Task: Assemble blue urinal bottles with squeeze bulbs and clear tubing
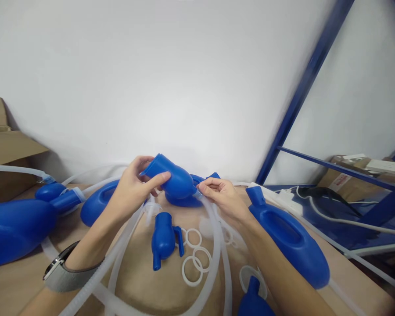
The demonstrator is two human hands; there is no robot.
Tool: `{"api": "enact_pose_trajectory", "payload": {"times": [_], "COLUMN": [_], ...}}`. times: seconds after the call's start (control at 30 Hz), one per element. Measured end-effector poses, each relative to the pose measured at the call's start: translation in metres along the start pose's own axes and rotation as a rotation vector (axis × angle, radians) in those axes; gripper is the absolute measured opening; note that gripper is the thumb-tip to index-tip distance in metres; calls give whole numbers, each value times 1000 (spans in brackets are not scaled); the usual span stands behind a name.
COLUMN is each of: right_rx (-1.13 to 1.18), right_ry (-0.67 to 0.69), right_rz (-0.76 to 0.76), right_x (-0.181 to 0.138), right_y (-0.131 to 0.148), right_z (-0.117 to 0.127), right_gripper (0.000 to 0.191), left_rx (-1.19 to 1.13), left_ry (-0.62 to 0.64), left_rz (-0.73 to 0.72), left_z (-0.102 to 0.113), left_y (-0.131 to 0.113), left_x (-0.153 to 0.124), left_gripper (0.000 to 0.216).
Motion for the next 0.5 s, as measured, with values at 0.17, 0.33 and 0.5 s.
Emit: {"api": "enact_pose_trajectory", "payload": {"times": [0.17,0.33,0.5], "right_rx": [-77,-322,-309], "right_ry": [-71,-219,-78], "right_rz": [90,272,154], "right_x": [-3,-8,2], "right_y": [-4,-8,-17], "right_z": [-9,-18,-14], "right_gripper": [33,17,21], "left_rx": [44,62,100], "left_ry": [-128,-190,-202], "left_rz": [22,31,41], "left_z": [-1,2,2], "left_y": [-1,-1,2], "left_x": [1,1,-1], "left_gripper": [63,61,66]}}
Point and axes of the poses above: each hand's wrist, its own x-axis towards the middle knuckle, its own z-axis out of the back of the hand, y = z × x, the point moved 1 cm from there along x, towards the middle knuckle, and after that the axes turned 8 degrees about -x, right-handed, at the moved point
